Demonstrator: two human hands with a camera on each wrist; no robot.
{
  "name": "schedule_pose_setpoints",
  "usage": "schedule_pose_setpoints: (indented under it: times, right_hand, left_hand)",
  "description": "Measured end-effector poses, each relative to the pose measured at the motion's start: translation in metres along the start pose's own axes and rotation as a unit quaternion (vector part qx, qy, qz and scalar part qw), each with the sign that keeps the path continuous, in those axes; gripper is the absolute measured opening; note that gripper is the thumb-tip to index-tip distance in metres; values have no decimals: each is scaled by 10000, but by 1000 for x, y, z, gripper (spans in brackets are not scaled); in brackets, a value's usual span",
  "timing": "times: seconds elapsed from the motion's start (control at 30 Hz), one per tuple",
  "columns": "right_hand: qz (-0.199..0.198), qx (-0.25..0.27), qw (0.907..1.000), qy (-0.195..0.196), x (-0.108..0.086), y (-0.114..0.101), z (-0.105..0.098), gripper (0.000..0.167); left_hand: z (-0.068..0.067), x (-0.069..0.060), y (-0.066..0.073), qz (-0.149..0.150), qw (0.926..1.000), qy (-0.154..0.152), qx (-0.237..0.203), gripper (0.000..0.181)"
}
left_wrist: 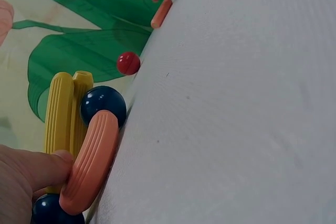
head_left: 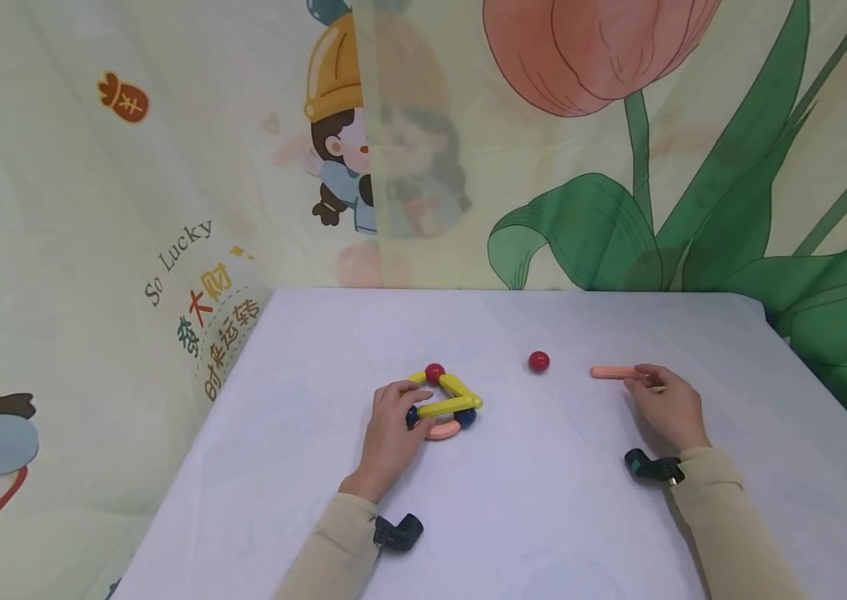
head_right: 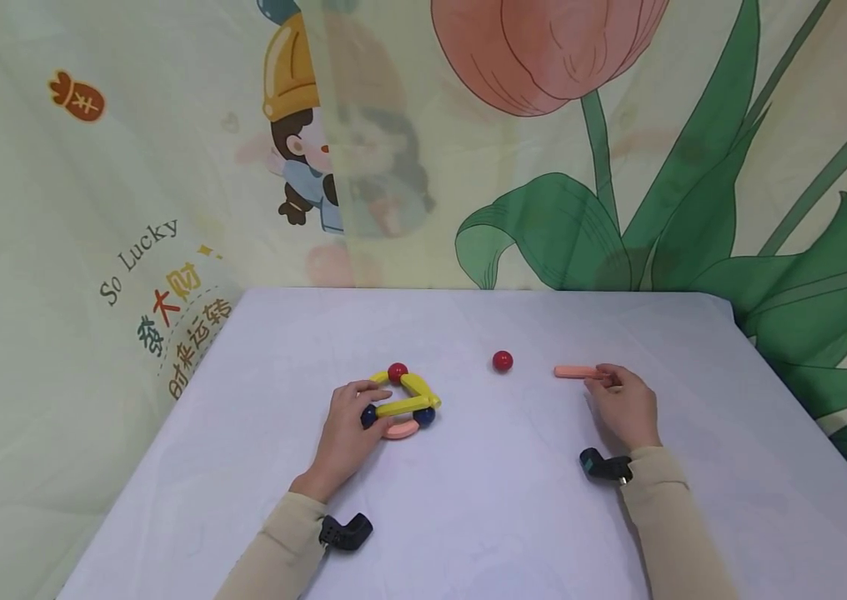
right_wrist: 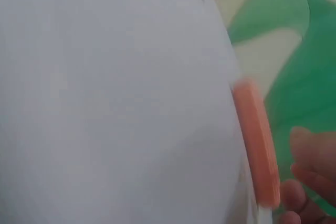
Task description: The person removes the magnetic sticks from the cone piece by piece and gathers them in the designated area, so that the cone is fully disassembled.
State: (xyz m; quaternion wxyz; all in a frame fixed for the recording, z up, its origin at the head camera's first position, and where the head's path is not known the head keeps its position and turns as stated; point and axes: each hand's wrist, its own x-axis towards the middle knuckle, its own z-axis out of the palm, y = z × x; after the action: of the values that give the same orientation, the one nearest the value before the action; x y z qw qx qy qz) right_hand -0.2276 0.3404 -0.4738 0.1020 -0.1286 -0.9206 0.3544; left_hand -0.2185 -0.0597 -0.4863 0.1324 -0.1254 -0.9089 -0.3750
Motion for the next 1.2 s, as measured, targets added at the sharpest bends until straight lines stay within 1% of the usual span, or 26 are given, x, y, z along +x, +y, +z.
schedule_pose_setpoints:
  times: [0.1, 0.2, 0.27, 0.4, 0.47, 0.53, 0.67, 0.77, 0.9, 1.03, 1.2]
  right_hand:
    - [-213, 70, 9997, 89, -10, -19, 14, 40]
    - [-609, 82, 9980, 143, -22, -42, 30, 30]
    - [-884, 120, 9960, -12, -30, -58, 41, 25]
    - [-1232, 243, 9898, -666, -50, -87, 65, 22]
    - [-1418, 341, 9852, -898, -59, -101, 75, 23]
    - [-1653, 442, 9803, -990, -66, -114, 82, 27]
    - [-2112, 583, 9713, -920, -75, -134, 96, 33]
    - [-2273, 582, 9684, -847, -78, -141, 105, 34]
    - [-2269, 516, 9699, -713, -80, -143, 113, 33]
    - [-2311, 519, 9699, -568, -82, -143, 114, 34]
    - [-2394, 603, 9671, -616, -82, -145, 115, 32]
  left_hand:
    - [0, 0, 0, 76, 10000, 47, 12, 29]
    - [0, 0, 0, 111, 9999, 55, 24, 25]
    - [-1, 0, 0, 99, 9999, 42, 38, 25]
    - [-1, 0, 0, 38, 10000, -2, 85, 26]
    - [-1, 0, 0, 29, 9999, -23, 104, 26]
    - [0, 0, 0, 27, 9999, -54, 108, 27]
    - [-1, 0, 1, 70, 9998, -139, 126, 27]
    - [-3, -1, 0, 28, 9996, -217, 159, 30]
    - [-10, -2, -1, -244, 9991, -291, 177, 38]
    - [-18, -2, -4, -526, 9978, -361, 180, 38]
    - [-23, -2, -8, -747, 9951, -636, 135, 38]
